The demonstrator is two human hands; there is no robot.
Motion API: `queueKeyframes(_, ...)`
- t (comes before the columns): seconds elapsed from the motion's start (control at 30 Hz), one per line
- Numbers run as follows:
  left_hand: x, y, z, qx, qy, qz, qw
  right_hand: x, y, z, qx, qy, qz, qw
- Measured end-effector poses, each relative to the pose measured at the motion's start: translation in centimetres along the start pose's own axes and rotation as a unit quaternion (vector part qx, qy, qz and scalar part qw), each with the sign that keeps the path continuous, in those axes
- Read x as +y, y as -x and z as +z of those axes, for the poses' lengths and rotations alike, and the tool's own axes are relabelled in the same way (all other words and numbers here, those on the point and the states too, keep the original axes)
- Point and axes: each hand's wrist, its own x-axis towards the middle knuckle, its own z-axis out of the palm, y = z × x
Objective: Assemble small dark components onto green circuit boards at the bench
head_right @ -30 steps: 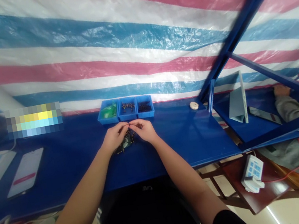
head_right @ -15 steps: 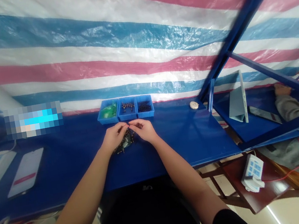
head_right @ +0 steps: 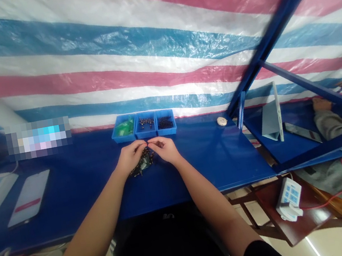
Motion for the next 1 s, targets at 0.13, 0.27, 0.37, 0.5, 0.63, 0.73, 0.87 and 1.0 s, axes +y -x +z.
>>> queueKeyframes(0.13, -0.02, 0.06, -0.06, -0.009, -0.007, -0.004, 1.0, 0.04, -0.02, -0.02, -0.003, -0.003, 0.0, 1.0)
queueKeyframes(0.27, -0.14, 0.12, 0.18, -0.002, -0.017, -0.005, 1.0, 0.03, -0.11, -0.19, 0.008, 0.002, -0.006, 1.0)
queueKeyframes(0.37, -0.11, 0.08, 0.28, 0.005, -0.022, -0.003, 1.0, -0.07, -0.12, -0.23, 0.009, -0.005, -0.014, 1.0)
queueKeyframes(0.5, 0.14, 0.02, 0.12, 0.011, -0.004, 0.018, 1.0, -0.1, -0.03, -0.07, 0.005, -0.017, -0.005, 1.0)
queueKeyframes(0.63, 0.27, 0.05, 0.0, 0.006, -0.005, 0.009, 1.0, -0.12, 0.04, 0.08, 0.006, -0.02, -0.011, 1.0)
queueKeyframes(0.73, 0.16, 0.08, 0.09, 0.003, -0.006, 0.007, 1.0, -0.24, 0.05, 0.03, 0.01, -0.011, -0.018, 1.0)
queueKeyframes(0.87, -0.09, 0.09, 0.29, 0.012, -0.02, -0.01, 1.0, -0.24, -0.02, -0.11, 0.027, 0.008, -0.02, 0.999)
queueKeyframes(1.0, -0.16, 0.04, 0.33, 0.019, -0.021, -0.008, 1.0, 0.05, -0.08, -0.13, 0.025, 0.002, -0.022, 0.999)
